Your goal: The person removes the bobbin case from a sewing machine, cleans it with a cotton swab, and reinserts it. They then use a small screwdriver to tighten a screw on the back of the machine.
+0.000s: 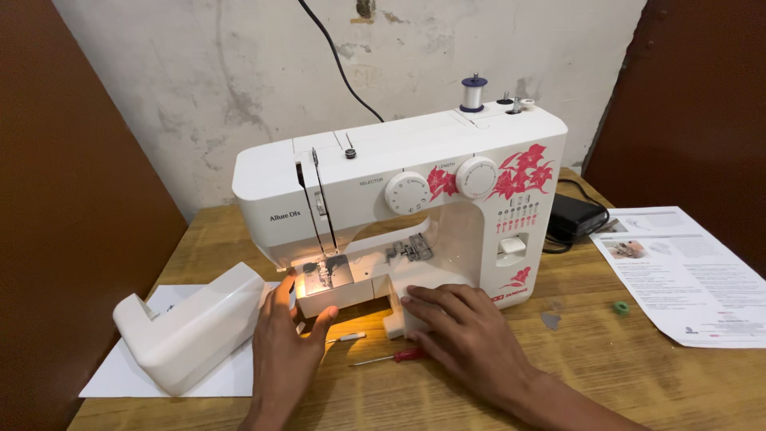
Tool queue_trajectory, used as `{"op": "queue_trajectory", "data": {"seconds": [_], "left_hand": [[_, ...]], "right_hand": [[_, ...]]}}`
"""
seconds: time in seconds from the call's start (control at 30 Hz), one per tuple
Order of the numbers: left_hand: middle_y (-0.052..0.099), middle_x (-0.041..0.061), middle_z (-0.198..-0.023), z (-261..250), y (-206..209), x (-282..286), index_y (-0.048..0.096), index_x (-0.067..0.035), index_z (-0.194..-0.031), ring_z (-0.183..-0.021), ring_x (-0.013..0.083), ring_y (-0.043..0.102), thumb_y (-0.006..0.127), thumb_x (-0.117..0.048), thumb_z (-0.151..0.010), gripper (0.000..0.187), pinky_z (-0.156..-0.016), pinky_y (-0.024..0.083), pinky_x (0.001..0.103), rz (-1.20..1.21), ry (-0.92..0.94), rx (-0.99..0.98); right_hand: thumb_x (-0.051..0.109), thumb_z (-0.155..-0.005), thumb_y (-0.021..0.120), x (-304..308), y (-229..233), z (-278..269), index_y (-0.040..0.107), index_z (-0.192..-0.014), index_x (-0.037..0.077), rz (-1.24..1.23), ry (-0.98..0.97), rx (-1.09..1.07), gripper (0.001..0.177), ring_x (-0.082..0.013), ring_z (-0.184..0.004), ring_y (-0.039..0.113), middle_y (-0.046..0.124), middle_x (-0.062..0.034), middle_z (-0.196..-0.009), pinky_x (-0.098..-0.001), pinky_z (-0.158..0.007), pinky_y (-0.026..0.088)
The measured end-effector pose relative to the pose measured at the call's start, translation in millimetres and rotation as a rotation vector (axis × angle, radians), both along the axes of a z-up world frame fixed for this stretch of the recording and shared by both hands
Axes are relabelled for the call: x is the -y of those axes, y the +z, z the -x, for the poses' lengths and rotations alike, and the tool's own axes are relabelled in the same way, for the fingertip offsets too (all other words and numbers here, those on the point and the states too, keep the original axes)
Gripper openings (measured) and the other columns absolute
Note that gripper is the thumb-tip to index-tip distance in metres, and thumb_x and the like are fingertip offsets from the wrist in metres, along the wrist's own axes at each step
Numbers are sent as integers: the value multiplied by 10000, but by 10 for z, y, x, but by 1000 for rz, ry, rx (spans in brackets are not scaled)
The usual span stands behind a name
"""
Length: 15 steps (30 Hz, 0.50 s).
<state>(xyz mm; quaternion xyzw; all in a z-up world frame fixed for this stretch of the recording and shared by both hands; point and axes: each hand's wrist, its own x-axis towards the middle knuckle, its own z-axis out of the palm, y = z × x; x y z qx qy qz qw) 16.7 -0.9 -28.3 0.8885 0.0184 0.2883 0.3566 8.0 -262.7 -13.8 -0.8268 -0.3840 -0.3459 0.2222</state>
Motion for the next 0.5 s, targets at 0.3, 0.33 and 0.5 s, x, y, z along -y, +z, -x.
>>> {"op": "queue_trajectory", "data": {"seconds": [0.3, 0.33, 0.5], "left_hand": [[609, 186, -1293, 94, 162, 0, 500, -21, -1393, -1116, 318, 655, 793, -346, -815, 724, -889, 577, 401, 66, 7, -21], [610, 194, -1307, 101, 165, -7, 504, -5, -1383, -1144, 331, 641, 800, -337, -815, 722, -903, 564, 412, 49, 2, 5], [604, 223, -1361, 98, 185, -58, 489, 42, -1380, -1213, 361, 610, 803, -325, -816, 742, -957, 536, 431, 4, -49, 45]], "right_hand": [[215, -824, 813, 163, 312, 240, 727, -1207, 78, -184, 13, 53, 416, -218, -1111, 683, 746, -59, -1215, -367, -946, 555], [234, -818, 821, 198, 368, 297, 726, -1203, 97, -191, -31, 71, 420, -213, -1114, 694, 746, -55, -1207, -364, -956, 565], [234, -807, 816, 341, 657, 524, 717, -1212, 114, -212, -145, 78, 433, -218, -1138, 717, 749, -53, -1205, -379, -988, 579]]}}
